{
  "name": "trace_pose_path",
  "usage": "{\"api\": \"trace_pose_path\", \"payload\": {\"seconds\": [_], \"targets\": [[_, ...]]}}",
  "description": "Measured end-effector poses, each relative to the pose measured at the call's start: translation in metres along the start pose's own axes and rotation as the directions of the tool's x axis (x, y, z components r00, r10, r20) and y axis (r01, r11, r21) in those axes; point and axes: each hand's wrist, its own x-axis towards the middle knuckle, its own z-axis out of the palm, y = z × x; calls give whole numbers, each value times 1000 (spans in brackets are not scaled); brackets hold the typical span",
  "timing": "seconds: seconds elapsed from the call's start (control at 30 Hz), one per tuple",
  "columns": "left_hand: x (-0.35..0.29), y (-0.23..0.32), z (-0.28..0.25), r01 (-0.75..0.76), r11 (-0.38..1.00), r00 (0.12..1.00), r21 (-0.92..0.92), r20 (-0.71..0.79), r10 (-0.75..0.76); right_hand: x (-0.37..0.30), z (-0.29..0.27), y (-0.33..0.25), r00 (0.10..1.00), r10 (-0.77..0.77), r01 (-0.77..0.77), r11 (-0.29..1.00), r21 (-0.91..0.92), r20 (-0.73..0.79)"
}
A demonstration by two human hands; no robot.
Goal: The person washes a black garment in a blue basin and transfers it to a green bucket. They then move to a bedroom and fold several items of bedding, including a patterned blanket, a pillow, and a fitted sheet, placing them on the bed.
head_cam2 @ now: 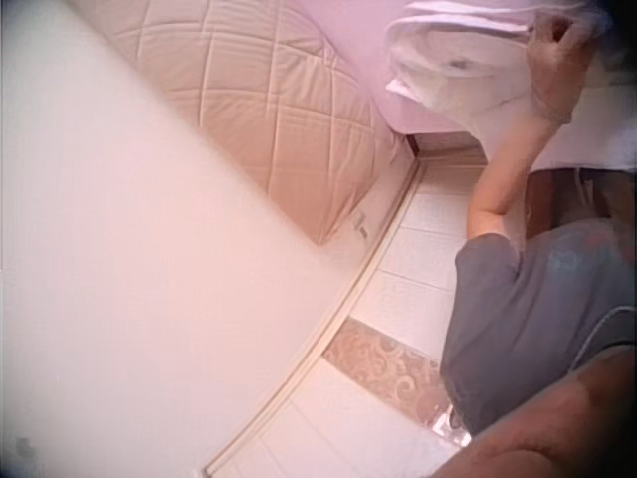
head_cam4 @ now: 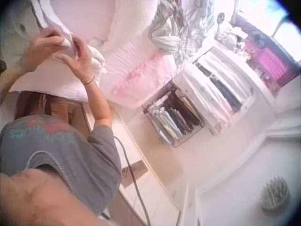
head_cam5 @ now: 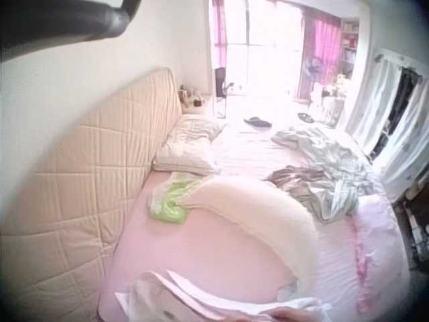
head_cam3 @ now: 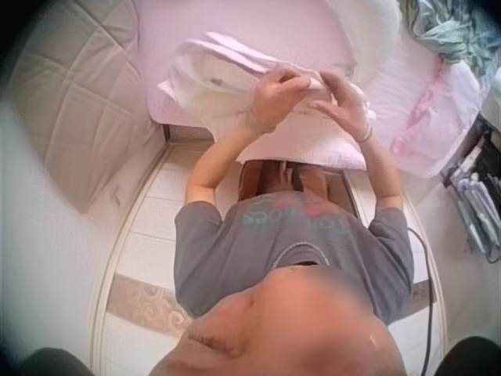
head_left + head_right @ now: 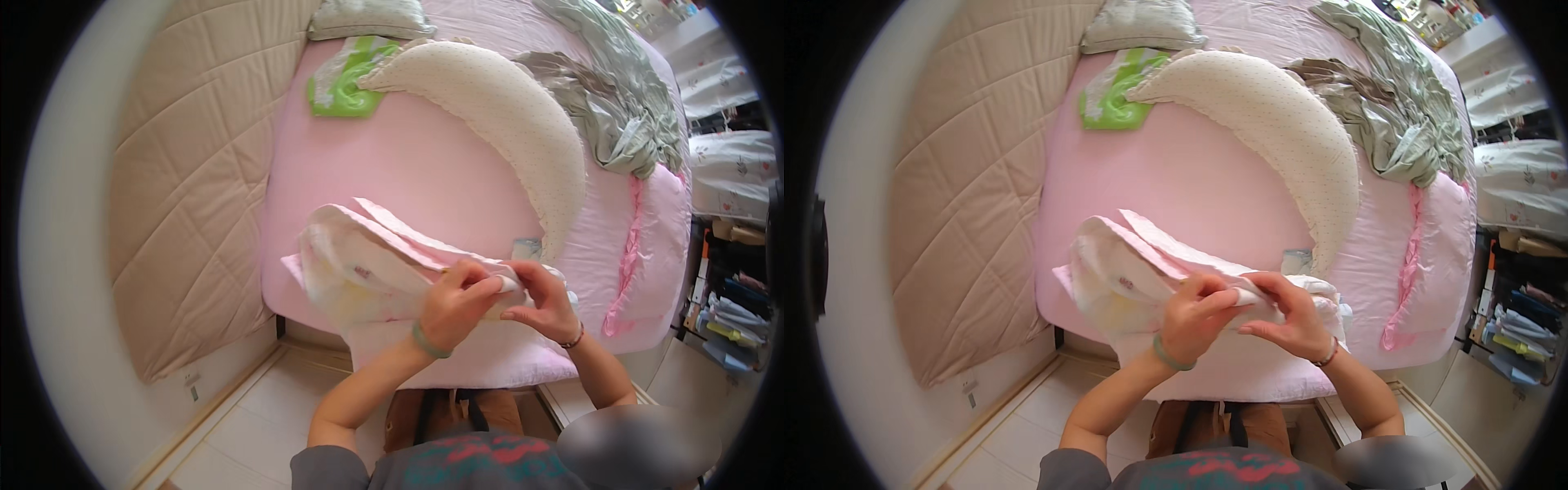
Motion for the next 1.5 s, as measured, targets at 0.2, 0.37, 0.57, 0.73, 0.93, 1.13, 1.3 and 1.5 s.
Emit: {"api": "trace_pose_path", "payload": {"seconds": [0.2,0.37,0.57,0.73,0.93,1.13,1.3,1.5], "targets": [[-33,57,-1,60,997,994,-48,90,-56,-74,-25,-35,997,-77,74,974,-214,-8],[-80,45,-59,9,861,833,509,472,-288,-140,-68,-80,965,-192,169,976,-135,-178],[-143,26,-103,-67,591,544,804,526,-654,-218,-161,-82,828,-86,1,988,-152,-554],[-171,8,-85,-55,540,502,840,490,-712,-267,-226,-33,738,108,-176,984,-35,-666],[-184,-9,-74,-107,387,524,916,382,-761,-355,-308,62,464,306,-423,901,96,-831],[-189,-23,-82,-46,517,860,855,298,-415,-433,-366,173,170,368,-506,829,239,-914],[-194,-47,-90,-19,477,897,879,226,-380,-441,-367,213,63,216,-844,532,64,-974],[-171,-60,-74,218,524,611,823,303,-732,-367,-326,237,423,-183,-904,-160,-397,-888]]}}
